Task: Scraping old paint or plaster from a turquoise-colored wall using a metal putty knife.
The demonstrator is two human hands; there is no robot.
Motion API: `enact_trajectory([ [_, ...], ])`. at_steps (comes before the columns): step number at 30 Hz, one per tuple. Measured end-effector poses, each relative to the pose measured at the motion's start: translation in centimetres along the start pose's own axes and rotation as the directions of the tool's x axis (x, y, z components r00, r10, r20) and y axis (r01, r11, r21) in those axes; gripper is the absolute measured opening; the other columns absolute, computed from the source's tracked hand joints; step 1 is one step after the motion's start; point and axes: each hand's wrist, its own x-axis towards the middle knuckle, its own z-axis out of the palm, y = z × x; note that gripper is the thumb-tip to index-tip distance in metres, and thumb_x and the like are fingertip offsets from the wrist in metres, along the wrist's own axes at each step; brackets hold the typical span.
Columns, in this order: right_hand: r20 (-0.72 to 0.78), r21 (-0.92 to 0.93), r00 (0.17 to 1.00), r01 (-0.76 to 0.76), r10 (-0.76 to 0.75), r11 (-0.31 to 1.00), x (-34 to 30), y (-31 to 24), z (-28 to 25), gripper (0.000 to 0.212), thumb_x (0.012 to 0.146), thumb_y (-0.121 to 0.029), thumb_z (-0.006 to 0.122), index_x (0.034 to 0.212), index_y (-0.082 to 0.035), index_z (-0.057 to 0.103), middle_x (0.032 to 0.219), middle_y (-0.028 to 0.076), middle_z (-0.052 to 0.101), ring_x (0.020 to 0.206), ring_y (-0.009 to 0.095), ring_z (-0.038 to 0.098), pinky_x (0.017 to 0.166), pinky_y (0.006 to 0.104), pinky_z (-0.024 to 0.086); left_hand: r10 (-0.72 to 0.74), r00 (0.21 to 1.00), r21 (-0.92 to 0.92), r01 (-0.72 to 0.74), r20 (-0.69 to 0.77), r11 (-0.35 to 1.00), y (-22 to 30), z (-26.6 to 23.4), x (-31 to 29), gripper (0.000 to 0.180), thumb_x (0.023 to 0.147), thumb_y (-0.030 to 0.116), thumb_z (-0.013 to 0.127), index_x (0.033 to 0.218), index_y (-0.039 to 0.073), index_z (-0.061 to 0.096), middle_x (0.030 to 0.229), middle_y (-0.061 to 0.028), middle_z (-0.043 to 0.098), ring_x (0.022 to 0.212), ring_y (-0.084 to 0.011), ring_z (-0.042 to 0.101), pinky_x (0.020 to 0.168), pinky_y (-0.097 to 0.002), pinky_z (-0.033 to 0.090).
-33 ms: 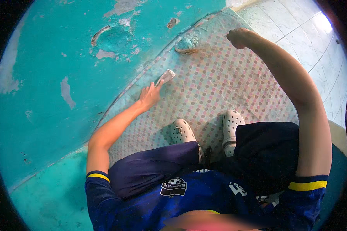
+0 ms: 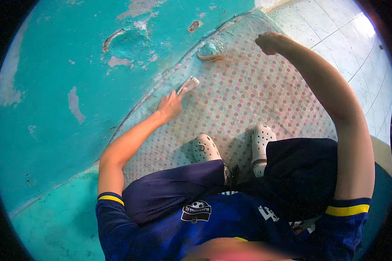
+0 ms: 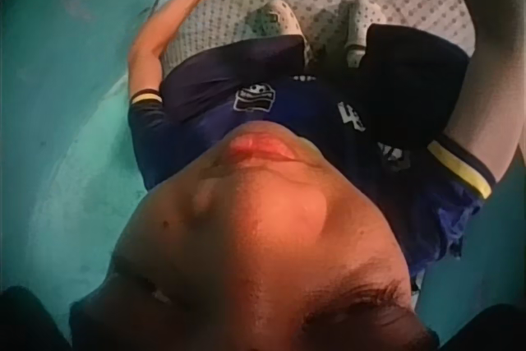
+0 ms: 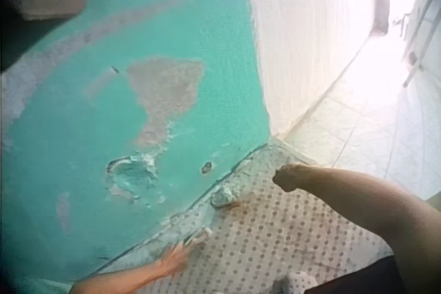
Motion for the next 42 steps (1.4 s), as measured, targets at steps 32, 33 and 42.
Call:
enact_trajectory([
  [32, 0.088, -0.004, 0.996, -0.017, 0.018, 1.000, 1.7, 0.0, -0.6, 0.031, 0.079, -0.006, 0.069, 0.110, -0.002, 0.064, 0.109, 0.015, 0.067, 0.098, 0.028, 0.067, 0.077, 0.0405, 0.057, -0.026, 1.000, 0.023, 0.026, 0.000, 0.999, -4.6, -0.4, -0.1, 0.057, 0.087, 0.009, 0.049, 0.142, 0.018, 0.042, 0.101, -0.0254, 0.057, 0.075, -0.0443, 0.064, 0.064, -0.0538, 0.053],
  [33, 0.102, -0.007, 0.994, -0.029, 0.030, 1.000, 1.9, 0.4, 0.2, 0.035, 0.080, -0.007, 0.069, 0.114, -0.003, 0.063, 0.111, 0.014, 0.067, 0.100, 0.027, 0.067, 0.078, 0.0405, 0.057, -0.022, 1.000, 0.017, 0.022, 0.002, 1.000, -4.2, -0.6, 1.1, 0.057, 0.087, 0.009, 0.049, 0.142, 0.018, 0.042, 0.101, -0.0254, 0.057, 0.075, -0.0443, 0.064, 0.064, -0.0538, 0.053],
  [42, 0.104, 0.000, 0.995, 0.008, -0.008, 1.000, 1.1, 1.0, 2.1, 0.026, 0.085, -0.009, 0.060, 0.109, -0.001, 0.064, 0.110, 0.015, 0.066, 0.105, 0.030, 0.065, 0.085, 0.0421, 0.054, 0.157, 0.978, 0.067, -0.149, -0.134, 0.987, 0.3, -5.4, 11.3, 0.048, 0.090, 0.014, 0.049, 0.137, 0.018, 0.049, 0.087, -0.0231, 0.061, 0.072, -0.0452, 0.063, 0.059, -0.0534, 0.051],
])
